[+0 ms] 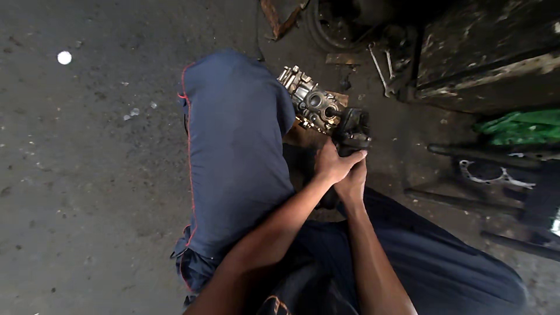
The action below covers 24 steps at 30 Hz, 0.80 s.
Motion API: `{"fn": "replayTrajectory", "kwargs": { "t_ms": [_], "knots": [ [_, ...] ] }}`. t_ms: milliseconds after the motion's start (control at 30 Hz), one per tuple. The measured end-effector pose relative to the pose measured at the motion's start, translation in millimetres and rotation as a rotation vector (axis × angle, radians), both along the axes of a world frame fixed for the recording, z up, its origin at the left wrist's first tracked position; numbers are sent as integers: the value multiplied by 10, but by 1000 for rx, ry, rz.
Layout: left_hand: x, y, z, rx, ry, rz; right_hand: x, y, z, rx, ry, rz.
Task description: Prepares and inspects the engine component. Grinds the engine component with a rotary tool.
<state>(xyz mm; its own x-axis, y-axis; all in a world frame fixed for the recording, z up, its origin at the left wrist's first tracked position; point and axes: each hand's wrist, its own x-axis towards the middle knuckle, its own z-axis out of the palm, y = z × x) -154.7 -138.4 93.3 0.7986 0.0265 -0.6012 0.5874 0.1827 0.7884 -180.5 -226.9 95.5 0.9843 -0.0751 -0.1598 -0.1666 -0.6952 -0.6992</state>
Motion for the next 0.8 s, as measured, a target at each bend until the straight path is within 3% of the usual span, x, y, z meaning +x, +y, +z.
{"fn": "replayTrajectory", "kwargs": {
  "t_ms": [367, 667, 800],
  "knots": [
    [-65, -126, 292, 17, -159, -172, -106, -142, 185, 141, -199, -106],
    [-192, -155, 256, 72, -153, -256, -142, -269, 221, 244, -12, -176],
    [-169, -201, 200, 78, -200, -267, -141, -306, 182, 218, -34, -191]
  ]
}}
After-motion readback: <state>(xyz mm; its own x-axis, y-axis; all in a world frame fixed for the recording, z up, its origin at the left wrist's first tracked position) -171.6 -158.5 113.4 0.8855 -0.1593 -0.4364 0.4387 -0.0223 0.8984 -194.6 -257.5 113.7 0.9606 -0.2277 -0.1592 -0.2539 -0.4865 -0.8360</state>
